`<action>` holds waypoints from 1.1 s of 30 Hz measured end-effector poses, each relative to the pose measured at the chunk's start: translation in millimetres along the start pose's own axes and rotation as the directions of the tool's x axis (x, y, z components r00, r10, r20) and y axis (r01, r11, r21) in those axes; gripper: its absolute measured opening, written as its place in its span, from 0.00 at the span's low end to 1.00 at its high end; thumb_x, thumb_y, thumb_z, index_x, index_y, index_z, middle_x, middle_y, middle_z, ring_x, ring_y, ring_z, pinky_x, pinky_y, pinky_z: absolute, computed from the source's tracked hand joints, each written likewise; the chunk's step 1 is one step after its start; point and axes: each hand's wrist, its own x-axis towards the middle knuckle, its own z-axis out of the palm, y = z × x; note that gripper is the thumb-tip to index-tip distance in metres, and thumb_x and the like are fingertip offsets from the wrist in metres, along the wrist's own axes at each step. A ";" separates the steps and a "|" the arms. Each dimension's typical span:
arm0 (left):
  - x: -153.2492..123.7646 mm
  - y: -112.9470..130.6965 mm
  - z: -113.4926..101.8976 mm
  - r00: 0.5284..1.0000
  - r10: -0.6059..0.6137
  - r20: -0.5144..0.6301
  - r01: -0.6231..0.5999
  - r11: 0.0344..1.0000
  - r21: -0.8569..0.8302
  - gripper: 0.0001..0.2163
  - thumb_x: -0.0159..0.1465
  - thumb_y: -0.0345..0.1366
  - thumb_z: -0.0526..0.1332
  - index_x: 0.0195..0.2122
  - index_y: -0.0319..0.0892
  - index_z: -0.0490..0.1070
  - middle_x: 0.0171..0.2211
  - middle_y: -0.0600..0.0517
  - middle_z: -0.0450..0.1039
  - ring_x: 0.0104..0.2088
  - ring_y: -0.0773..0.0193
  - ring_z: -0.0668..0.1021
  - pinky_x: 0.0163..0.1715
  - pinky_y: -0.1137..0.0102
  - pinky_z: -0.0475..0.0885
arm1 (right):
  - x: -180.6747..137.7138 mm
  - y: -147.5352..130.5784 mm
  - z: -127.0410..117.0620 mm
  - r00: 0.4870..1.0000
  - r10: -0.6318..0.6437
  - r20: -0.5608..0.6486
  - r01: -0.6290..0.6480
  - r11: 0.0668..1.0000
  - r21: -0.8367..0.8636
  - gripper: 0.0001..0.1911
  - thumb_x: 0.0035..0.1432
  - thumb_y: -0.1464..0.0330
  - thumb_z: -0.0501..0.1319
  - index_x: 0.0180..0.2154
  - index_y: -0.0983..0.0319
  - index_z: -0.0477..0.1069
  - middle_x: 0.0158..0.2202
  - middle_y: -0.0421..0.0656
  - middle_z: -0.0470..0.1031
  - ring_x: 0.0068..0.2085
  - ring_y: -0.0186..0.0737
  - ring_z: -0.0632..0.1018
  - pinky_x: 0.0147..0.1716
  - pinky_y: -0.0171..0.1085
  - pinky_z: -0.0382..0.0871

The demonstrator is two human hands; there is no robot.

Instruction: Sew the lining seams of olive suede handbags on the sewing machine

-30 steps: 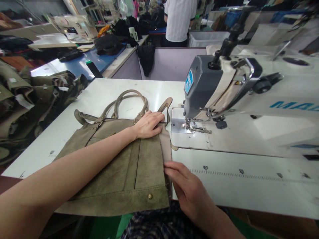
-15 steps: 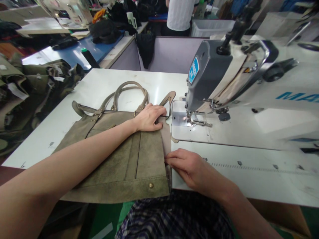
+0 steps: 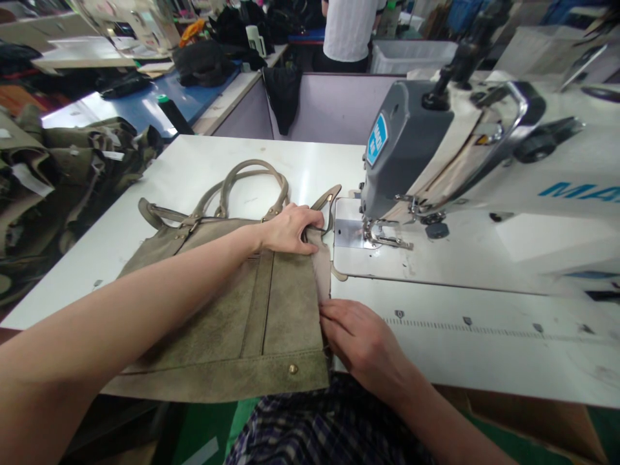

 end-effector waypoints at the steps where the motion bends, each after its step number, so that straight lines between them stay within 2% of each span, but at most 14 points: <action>1: 0.9 0.0 -2.5 1.000 -0.006 0.023 0.007 1.000 -0.004 0.15 0.52 0.40 0.63 0.39 0.41 0.68 0.37 0.50 0.73 0.39 0.56 0.74 0.42 0.64 0.64 | 0.7 -3.4 2.3 1.000 0.024 -0.008 -0.024 1.000 -0.001 0.16 0.71 0.74 0.48 0.46 0.68 0.74 0.43 0.54 0.77 0.46 0.49 0.77 0.47 0.47 0.75; 7: 3.8 -1.7 -6.3 0.997 -0.036 0.069 0.040 0.998 -0.050 0.15 0.54 0.41 0.63 0.41 0.41 0.69 0.39 0.50 0.74 0.39 0.57 0.74 0.44 0.64 0.63 | 0.8 -19.2 13.0 0.992 0.116 -0.049 -0.111 0.989 0.094 0.17 0.68 0.75 0.48 0.49 0.66 0.73 0.43 0.54 0.77 0.46 0.48 0.76 0.46 0.45 0.77; 14: 5.2 -5.8 1.3 0.998 -0.060 0.003 0.060 0.998 -0.016 0.19 0.57 0.51 0.64 0.36 0.38 0.72 0.39 0.48 0.73 0.43 0.54 0.73 0.43 0.61 0.62 | -11.4 -19.8 17.8 0.986 0.155 -0.054 -0.152 0.987 0.060 0.15 0.67 0.75 0.52 0.49 0.66 0.74 0.45 0.55 0.77 0.48 0.50 0.76 0.47 0.48 0.77; 19: 7.9 -3.2 0.6 0.993 -0.110 0.043 0.109 0.994 0.013 0.16 0.58 0.49 0.63 0.33 0.39 0.74 0.42 0.47 0.73 0.44 0.52 0.72 0.45 0.60 0.62 | -8.1 -20.8 17.0 0.986 0.164 -0.026 -0.161 0.982 0.094 0.16 0.64 0.77 0.55 0.51 0.65 0.73 0.45 0.54 0.76 0.51 0.51 0.75 0.52 0.48 0.75; 23: 9.0 -0.4 2.5 0.989 -0.144 0.020 0.144 0.989 0.024 0.16 0.57 0.49 0.63 0.32 0.38 0.75 0.42 0.48 0.74 0.43 0.52 0.73 0.46 0.59 0.62 | -8.0 -22.4 16.9 0.988 0.156 0.001 -0.155 0.981 0.115 0.19 0.64 0.77 0.54 0.56 0.65 0.69 0.48 0.54 0.75 0.53 0.50 0.74 0.54 0.47 0.74; 29: 9.2 -0.2 3.7 0.989 -0.149 0.019 0.149 0.989 0.018 0.16 0.57 0.49 0.64 0.31 0.38 0.74 0.42 0.48 0.74 0.43 0.52 0.73 0.46 0.58 0.62 | -14.6 -25.4 16.2 0.987 0.156 0.044 -0.157 0.987 0.019 0.20 0.68 0.77 0.48 0.57 0.66 0.67 0.52 0.52 0.74 0.57 0.47 0.72 0.58 0.43 0.71; 33: 9.0 -1.6 2.9 0.990 -0.141 0.026 0.140 0.990 0.008 0.16 0.57 0.48 0.64 0.33 0.39 0.74 0.42 0.48 0.73 0.43 0.52 0.73 0.47 0.59 0.62 | -21.0 -24.7 19.4 0.990 0.134 0.033 -0.131 0.989 -0.069 0.19 0.69 0.77 0.47 0.55 0.70 0.69 0.52 0.54 0.74 0.57 0.49 0.72 0.58 0.45 0.71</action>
